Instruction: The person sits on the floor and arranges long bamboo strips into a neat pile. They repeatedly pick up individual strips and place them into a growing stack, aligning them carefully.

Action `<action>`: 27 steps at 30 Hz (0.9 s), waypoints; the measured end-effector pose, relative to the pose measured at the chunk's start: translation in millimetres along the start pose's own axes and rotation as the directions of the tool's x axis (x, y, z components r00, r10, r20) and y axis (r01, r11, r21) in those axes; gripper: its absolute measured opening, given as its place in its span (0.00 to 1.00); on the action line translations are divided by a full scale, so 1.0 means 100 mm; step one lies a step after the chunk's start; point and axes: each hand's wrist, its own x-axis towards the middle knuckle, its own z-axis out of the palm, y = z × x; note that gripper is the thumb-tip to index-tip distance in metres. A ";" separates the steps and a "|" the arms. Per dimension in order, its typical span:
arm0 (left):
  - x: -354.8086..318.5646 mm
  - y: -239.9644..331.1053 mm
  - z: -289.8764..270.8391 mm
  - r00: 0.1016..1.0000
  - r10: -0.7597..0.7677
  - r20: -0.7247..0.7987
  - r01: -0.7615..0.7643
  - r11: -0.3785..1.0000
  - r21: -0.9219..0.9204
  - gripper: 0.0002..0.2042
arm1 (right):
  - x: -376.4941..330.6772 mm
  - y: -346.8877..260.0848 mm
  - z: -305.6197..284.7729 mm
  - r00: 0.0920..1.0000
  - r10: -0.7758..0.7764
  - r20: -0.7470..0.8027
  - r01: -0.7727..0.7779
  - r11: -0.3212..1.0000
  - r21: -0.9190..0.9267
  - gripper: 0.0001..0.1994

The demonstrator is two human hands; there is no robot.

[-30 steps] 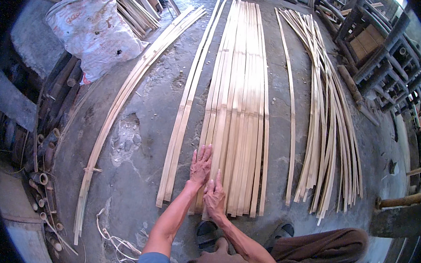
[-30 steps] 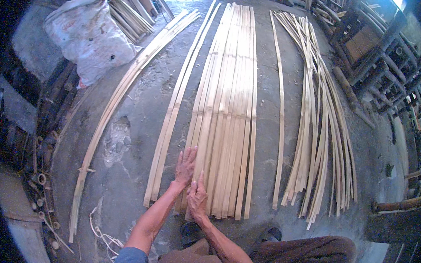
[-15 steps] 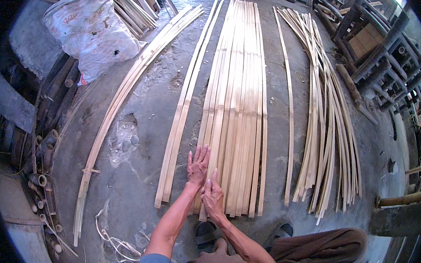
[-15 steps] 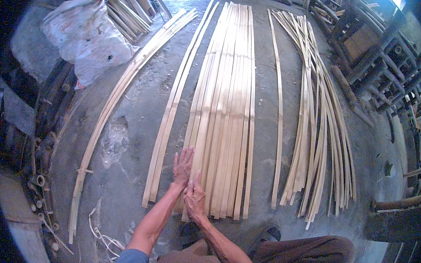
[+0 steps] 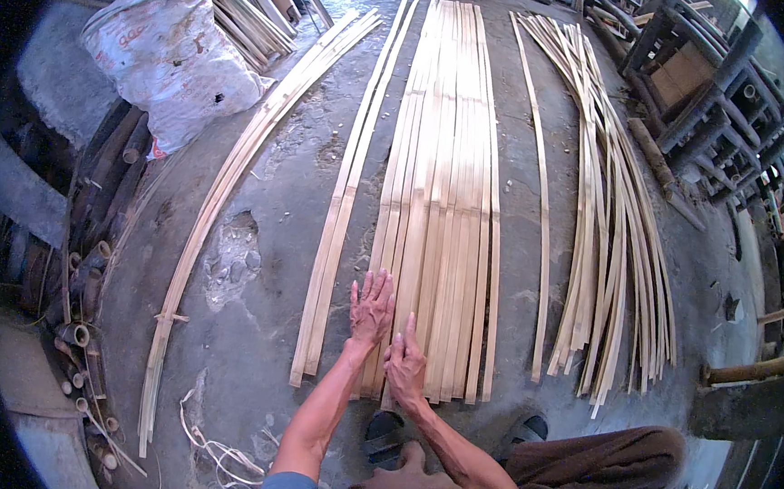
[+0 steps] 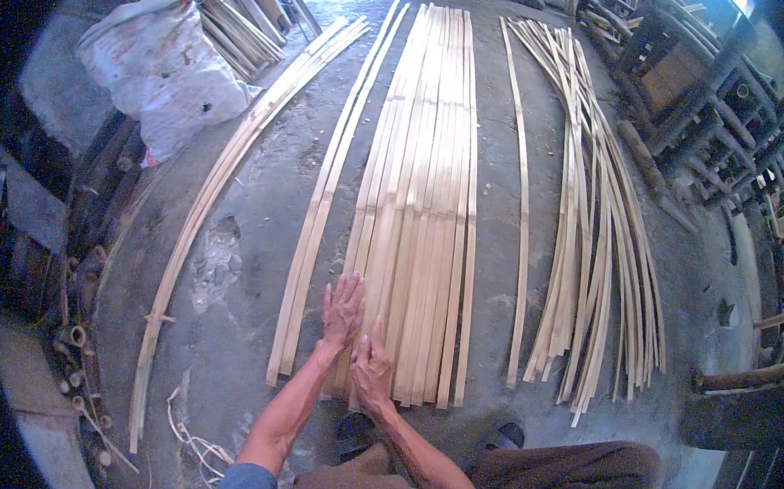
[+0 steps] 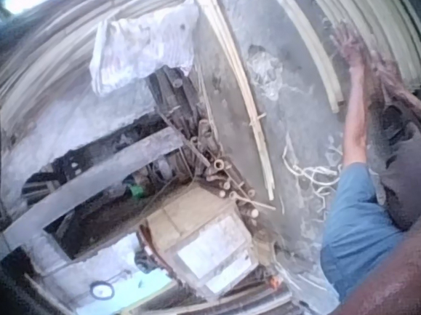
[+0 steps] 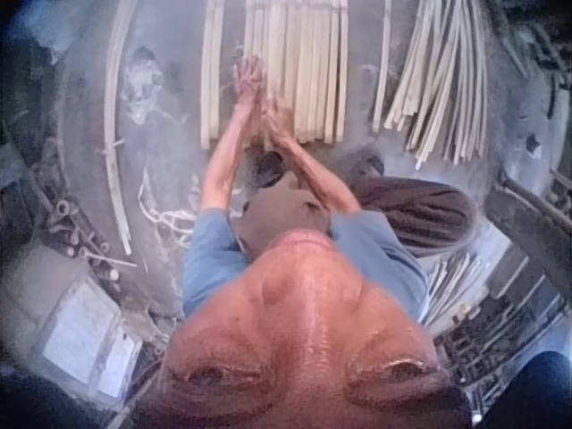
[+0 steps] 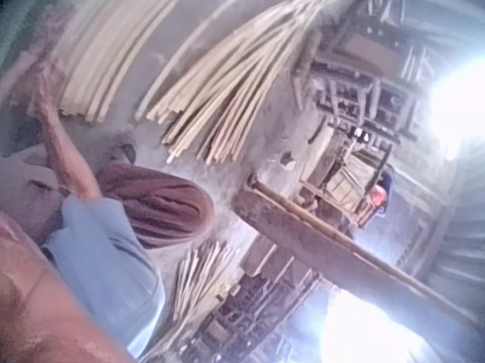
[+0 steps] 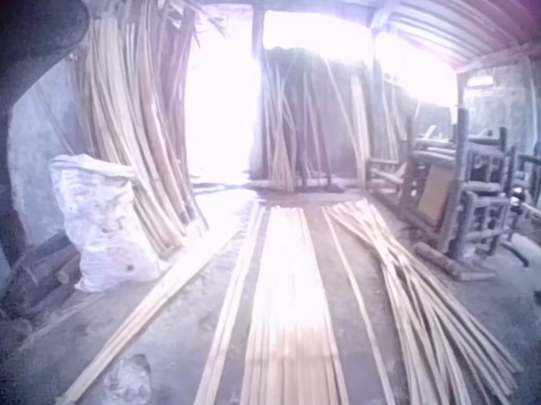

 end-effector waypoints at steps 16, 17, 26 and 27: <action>0.06 -0.06 -0.01 0.999 -0.042 0.006 0.042 0.999 0.019 0.27 | -0.01 0.01 -0.05 0.999 0.054 -0.006 -0.054 0.994 -0.093 0.28; 0.06 -0.05 -0.01 0.998 -0.057 -0.002 0.057 0.998 0.004 0.27 | -0.01 0.01 -0.06 0.996 0.087 0.013 -0.086 0.993 -0.081 0.28; 0.03 -0.05 0.02 0.977 -0.202 -0.073 0.201 0.979 -0.015 0.33 | -0.09 -0.09 0.06 0.998 -0.060 0.008 0.061 0.997 -0.047 0.29; 0.03 -0.07 0.03 0.975 -0.201 -0.099 0.203 0.979 0.012 0.33 | -0.11 -0.10 0.08 0.999 -0.050 0.019 0.051 0.998 -0.039 0.29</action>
